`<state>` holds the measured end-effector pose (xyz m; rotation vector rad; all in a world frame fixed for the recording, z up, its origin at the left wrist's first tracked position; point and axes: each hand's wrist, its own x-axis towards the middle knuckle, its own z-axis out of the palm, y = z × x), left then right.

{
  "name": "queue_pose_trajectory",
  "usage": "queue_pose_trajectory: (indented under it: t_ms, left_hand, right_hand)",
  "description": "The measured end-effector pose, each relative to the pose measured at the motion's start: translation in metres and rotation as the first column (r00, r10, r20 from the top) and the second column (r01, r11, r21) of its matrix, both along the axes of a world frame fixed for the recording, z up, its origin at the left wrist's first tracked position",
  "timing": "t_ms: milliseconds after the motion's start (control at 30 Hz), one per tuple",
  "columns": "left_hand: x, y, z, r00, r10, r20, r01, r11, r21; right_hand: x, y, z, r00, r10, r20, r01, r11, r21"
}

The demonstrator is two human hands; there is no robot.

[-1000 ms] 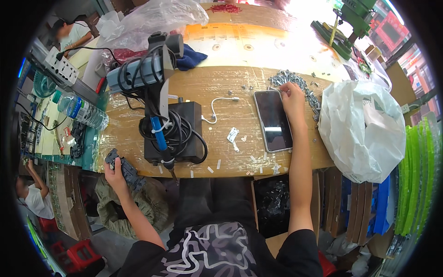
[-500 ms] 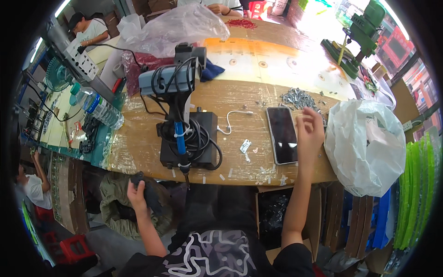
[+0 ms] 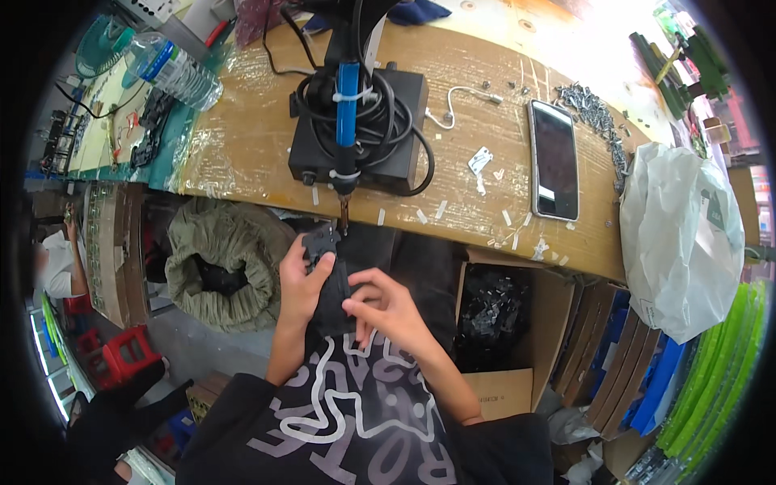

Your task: The person repeatedly picks up small metal components from a table and inserts them into a black plastic housing. They hold the housing under a stationary soldering iron, then place the assembled unit into a cloth bag. The cycle repeats with new components throughout the clip.

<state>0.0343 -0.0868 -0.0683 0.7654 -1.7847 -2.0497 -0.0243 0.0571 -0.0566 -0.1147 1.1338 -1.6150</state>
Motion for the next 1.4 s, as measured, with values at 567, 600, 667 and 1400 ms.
queue_pose_trajectory:
  t_ms: [567,600,667,1400]
  left_hand:
    - [-0.011,0.006,0.003,0.997,-0.074,0.021,0.073,0.997,0.013]
    - [-0.01,0.006,0.004,0.997,-0.077,0.022,0.077,0.997,0.006]
    - [-0.01,0.005,0.005,0.996,-0.085,0.025,0.085,0.996,0.003]
    - [-0.011,0.003,-0.003,0.997,-0.083,0.004,0.083,0.993,0.082]
  right_hand:
    - [0.001,0.006,0.002,0.995,-0.103,-0.012,0.103,0.995,0.013]
    - [0.001,0.006,0.003,0.995,-0.099,-0.011,0.099,0.995,0.013]
    - [0.001,0.006,0.003,0.995,-0.095,-0.011,0.095,0.995,0.01]
    - [-0.001,0.003,-0.005,0.995,-0.09,-0.036,0.09,0.996,0.004]
